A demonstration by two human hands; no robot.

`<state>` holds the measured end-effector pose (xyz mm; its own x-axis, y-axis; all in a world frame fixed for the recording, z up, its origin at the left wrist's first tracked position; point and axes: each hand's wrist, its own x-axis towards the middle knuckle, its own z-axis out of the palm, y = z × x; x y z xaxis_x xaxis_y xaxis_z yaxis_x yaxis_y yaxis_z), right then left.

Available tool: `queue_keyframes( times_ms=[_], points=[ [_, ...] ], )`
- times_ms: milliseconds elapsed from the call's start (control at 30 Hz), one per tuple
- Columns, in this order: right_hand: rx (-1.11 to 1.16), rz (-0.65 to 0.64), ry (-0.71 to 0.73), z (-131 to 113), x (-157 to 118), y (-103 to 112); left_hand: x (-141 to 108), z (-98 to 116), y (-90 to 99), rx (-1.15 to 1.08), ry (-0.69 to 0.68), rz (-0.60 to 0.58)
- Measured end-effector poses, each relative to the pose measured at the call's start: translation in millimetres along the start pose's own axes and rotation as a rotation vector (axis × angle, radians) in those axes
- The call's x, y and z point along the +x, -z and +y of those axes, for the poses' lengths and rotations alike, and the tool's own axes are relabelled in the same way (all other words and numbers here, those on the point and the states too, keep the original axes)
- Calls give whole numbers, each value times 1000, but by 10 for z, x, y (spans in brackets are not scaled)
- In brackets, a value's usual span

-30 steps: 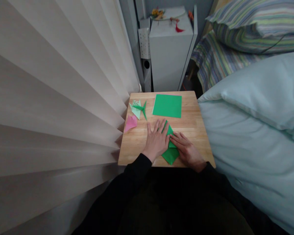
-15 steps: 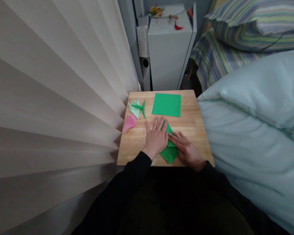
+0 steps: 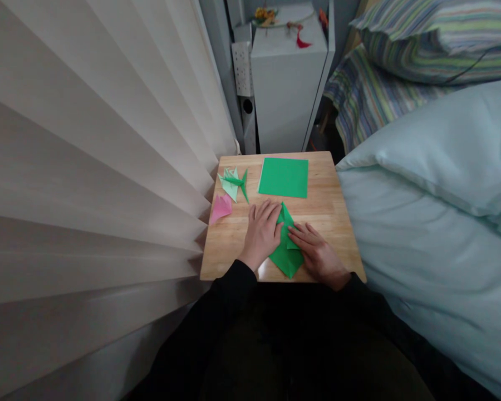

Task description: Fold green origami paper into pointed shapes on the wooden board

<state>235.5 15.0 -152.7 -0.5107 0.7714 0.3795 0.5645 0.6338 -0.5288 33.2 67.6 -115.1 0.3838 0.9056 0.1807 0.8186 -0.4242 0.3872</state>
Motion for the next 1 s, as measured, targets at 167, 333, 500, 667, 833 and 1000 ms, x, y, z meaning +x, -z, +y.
queue_keyframes(
  times_ms=[167, 333, 500, 667, 833, 1000],
  points=[
    [-21, 13, -58, -42, 11, 20, -27, -40, -29, -68, -35, 16],
    [-44, 28, -105, -60, 18, 28, -36, 12, 19, -57, -12, -5],
    [-68, 24, -110, -57, 17, 25, -25, 49, 69, 51, -59, -103],
    [-127, -48, -105, -86, 41, 56, -20, 64, 82, 109, -61, -133],
    [-175, -134, -106, -127, 80, 91, -23, 94, 112, 147, -54, -136],
    [-171, -137, -109, -118, 78, 84, -17, 101, 113, 164, -44, -122]
  ],
)
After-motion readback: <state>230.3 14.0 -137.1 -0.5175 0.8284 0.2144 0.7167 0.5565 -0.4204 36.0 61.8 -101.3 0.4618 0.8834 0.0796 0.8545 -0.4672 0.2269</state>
